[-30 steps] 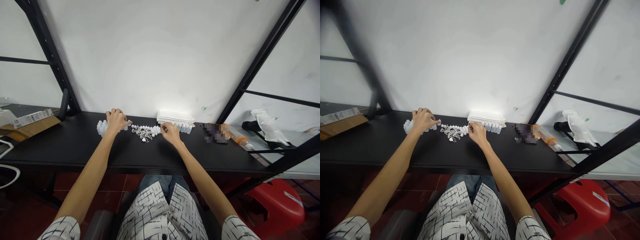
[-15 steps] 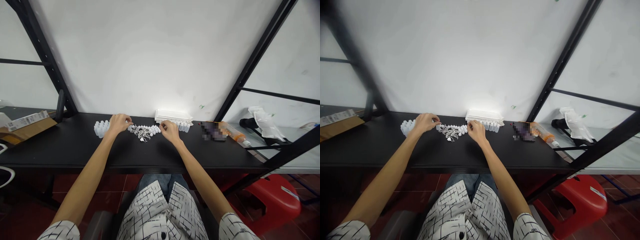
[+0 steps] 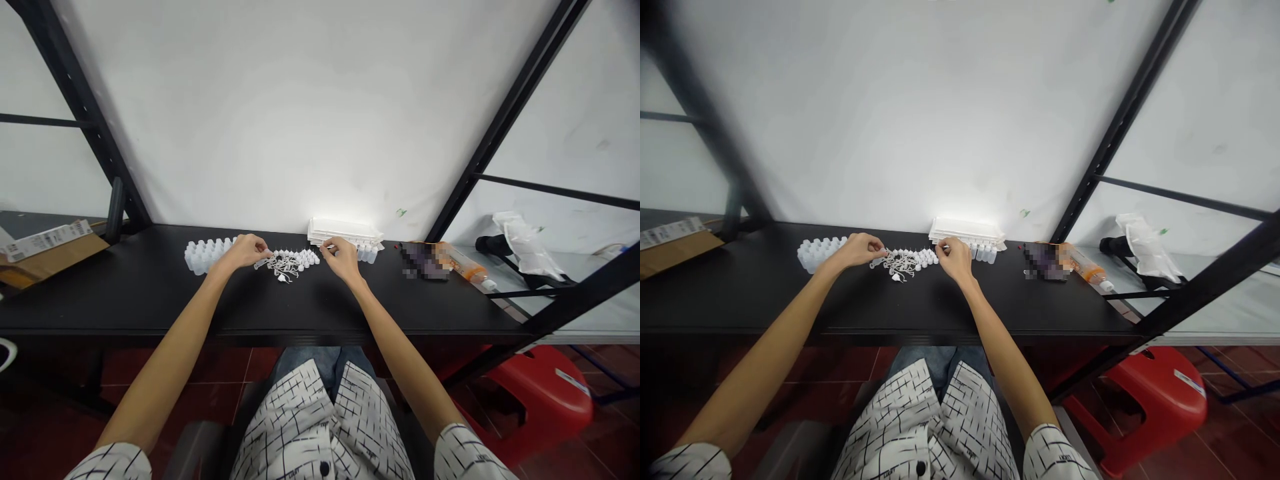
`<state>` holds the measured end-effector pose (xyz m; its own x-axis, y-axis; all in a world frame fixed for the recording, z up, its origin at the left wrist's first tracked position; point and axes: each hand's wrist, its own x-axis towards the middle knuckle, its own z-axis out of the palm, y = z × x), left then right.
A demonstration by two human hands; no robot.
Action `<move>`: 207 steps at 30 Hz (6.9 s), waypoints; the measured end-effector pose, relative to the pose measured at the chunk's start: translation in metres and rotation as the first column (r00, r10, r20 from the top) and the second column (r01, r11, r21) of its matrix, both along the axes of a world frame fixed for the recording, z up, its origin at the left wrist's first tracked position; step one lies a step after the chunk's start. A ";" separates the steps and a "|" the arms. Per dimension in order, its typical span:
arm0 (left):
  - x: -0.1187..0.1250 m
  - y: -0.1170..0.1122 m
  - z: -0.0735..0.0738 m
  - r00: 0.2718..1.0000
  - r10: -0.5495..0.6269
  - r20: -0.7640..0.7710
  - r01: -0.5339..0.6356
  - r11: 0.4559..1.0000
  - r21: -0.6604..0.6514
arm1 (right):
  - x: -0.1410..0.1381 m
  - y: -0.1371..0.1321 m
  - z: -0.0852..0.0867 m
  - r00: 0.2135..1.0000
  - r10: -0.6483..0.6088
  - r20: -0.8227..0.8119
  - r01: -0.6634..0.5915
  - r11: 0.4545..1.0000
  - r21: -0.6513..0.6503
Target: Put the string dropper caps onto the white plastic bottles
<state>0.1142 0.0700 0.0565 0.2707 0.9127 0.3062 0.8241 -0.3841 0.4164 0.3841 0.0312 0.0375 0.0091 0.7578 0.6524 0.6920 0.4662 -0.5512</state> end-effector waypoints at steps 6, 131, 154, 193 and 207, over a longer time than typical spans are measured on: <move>-0.001 0.001 0.000 0.999 0.013 -0.050 -0.012 1.000 0.016 | 0.000 0.000 0.000 1.000 -0.006 0.010 0.005 1.000 0.022; 0.101 -0.021 -0.005 0.889 -0.381 0.255 0.314 0.911 0.268 | 0.010 0.003 0.003 0.709 0.397 -0.583 -0.573 0.806 -0.148; 0.095 -0.013 -0.012 0.863 -0.437 0.252 0.398 0.897 0.192 | 0.016 0.006 -0.001 0.744 0.396 -0.538 -0.562 0.806 -0.184; 0.095 -0.009 -0.013 0.924 -0.187 0.333 0.072 0.942 0.329 | 0.024 0.011 0.004 0.821 0.167 -0.546 -0.340 0.911 -0.233; 0.094 -0.019 -0.008 0.895 -0.264 0.359 0.167 0.945 0.280 | 0.011 0.012 -0.018 0.899 0.064 0.434 0.012 0.985 -0.170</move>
